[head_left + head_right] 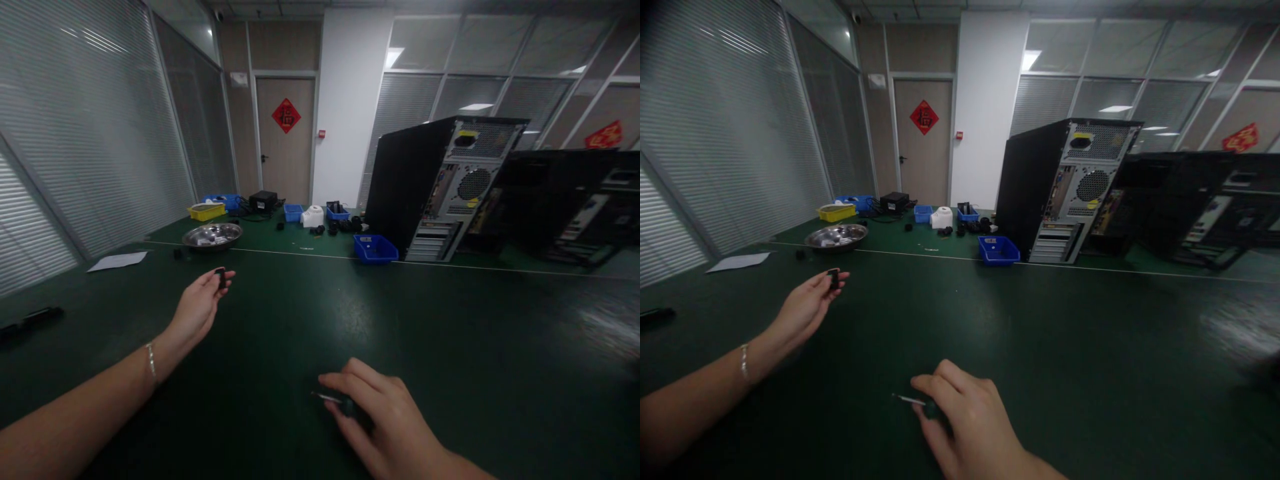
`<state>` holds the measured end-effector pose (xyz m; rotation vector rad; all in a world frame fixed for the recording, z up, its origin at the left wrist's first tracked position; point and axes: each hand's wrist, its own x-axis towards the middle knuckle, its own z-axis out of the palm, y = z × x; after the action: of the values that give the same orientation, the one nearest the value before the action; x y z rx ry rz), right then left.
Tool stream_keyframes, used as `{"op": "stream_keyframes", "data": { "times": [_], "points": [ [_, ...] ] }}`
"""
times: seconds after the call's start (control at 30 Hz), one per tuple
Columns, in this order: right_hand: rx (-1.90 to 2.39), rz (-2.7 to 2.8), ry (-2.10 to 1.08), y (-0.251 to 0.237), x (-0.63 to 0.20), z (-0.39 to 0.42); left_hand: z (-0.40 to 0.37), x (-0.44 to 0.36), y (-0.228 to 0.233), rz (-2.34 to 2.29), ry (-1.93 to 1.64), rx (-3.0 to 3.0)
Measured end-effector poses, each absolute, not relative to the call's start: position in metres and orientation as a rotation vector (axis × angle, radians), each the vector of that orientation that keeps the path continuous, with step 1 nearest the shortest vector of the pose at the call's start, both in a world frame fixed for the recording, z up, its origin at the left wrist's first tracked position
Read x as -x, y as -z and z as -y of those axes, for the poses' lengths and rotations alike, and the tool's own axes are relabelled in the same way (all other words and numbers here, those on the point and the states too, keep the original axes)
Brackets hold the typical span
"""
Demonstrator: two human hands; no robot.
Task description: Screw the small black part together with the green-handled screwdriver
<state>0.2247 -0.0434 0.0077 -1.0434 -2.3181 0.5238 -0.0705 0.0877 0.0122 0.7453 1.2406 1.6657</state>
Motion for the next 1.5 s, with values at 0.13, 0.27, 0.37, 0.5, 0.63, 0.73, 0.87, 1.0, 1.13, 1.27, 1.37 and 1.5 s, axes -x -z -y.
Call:
{"op": "stream_keyframes", "data": {
  "times": [0.13,0.27,0.37,0.5,0.63,0.73,0.87,1.0,1.13,1.27,1.37,1.5],
  "points": [
    [1.071,2.311,-0.562,-0.01,-0.224,0.043,-0.102,0.092,-0.008,-1.259,-1.786,-0.636],
    [1.074,2.302,-0.584,-0.012,-0.223,0.043,-0.105,0.097,-0.004,-1.254,-1.823,-0.593],
    [1.063,2.301,-0.582,-0.013,-0.223,0.044,-0.104,0.096,-0.005,-1.241,-1.83,-0.608],
    [1.075,2.3,-0.584,-0.011,-0.223,0.044,-0.1,0.092,-0.008,-1.217,-1.795,-0.671],
    [1.07,2.274,-0.619,-0.009,-0.223,0.042,-0.087,0.078,-0.01,-1.176,-1.66,-0.765],
    [1.092,2.233,-0.638,-0.008,-0.223,0.04,-0.069,0.057,-0.012,-1.11,-1.498,-0.855],
    [1.123,2.178,-0.609,-0.007,-0.223,0.039,-0.04,0.025,-0.012,-1.038,-1.107,-1.073],
    [1.104,2.142,-0.578,-0.008,-0.223,0.04,-0.018,0.006,-0.01,-1.012,-0.821,-1.252],
    [1.079,2.108,-0.606,-0.007,-0.223,0.039,-0.004,0.003,-0.01,-0.949,-0.646,-1.471],
    [0.992,2.119,-0.684,-0.01,-0.223,0.037,0.002,0.003,-0.014,-0.875,-0.638,-1.57],
    [0.981,2.112,-0.722,-0.012,-0.223,0.037,0.002,0.002,-0.016,-0.896,-0.646,-1.588],
    [0.993,2.112,-0.735,-0.01,-0.223,0.037,-0.001,0.002,-0.014,-0.927,-0.667,-1.589]
  ]
}}
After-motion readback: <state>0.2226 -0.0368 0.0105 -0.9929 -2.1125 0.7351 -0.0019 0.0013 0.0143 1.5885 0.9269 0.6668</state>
